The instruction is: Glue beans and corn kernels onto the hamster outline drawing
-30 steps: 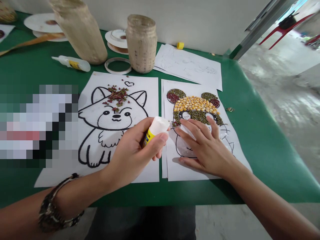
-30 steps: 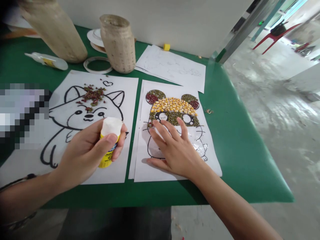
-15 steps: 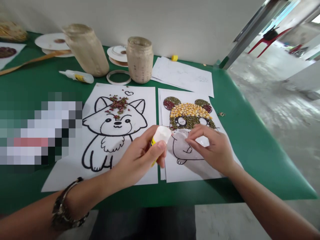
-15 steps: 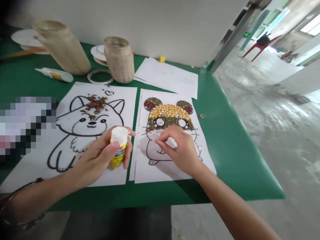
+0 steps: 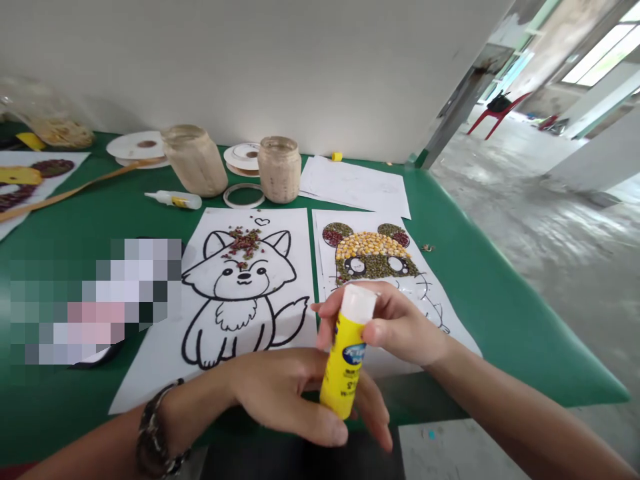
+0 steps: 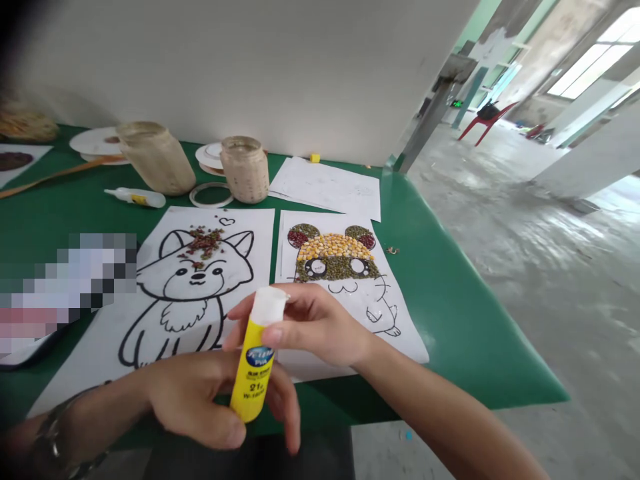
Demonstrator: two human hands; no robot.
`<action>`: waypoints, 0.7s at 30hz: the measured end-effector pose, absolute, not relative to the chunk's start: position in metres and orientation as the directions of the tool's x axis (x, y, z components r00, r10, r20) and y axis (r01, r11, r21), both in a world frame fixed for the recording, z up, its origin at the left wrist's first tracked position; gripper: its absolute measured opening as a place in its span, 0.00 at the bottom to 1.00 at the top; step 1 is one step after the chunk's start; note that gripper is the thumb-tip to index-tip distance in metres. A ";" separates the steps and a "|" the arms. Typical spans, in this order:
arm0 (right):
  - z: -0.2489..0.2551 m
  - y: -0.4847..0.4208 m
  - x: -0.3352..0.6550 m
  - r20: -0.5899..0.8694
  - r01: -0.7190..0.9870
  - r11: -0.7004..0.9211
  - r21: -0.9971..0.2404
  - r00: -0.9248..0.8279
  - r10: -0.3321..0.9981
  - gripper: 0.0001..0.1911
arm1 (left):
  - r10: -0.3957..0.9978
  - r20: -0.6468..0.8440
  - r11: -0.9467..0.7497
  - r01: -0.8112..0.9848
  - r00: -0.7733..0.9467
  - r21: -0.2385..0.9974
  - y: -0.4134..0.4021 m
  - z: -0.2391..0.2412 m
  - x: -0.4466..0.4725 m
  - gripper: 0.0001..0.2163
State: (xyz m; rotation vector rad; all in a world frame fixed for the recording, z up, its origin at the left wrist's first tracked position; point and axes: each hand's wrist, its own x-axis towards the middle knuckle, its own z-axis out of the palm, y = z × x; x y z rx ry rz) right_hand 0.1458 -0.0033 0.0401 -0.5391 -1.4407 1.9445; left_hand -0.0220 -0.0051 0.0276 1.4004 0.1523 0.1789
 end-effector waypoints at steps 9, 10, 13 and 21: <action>0.054 -0.009 0.139 0.109 -0.064 0.094 -0.993 -0.307 0.945 0.12 | 0.635 -0.057 -0.125 0.175 0.771 0.977 -0.009 0.016 -0.014 0.09; 0.054 -0.010 0.136 0.127 -0.024 0.125 -0.992 -0.235 0.964 0.14 | 0.656 -0.071 -0.108 0.186 0.752 0.977 -0.009 0.015 -0.013 0.09; 0.052 -0.010 0.134 0.145 -0.029 0.142 -0.989 -0.225 0.963 0.16 | 0.616 -0.106 -0.018 0.148 0.781 0.989 -0.011 0.014 -0.012 0.09; 0.047 -0.003 0.148 0.114 -0.251 -0.055 -0.966 -0.609 0.785 0.12 | 0.513 -0.087 0.249 -0.051 0.854 0.967 -0.010 0.020 -0.014 0.16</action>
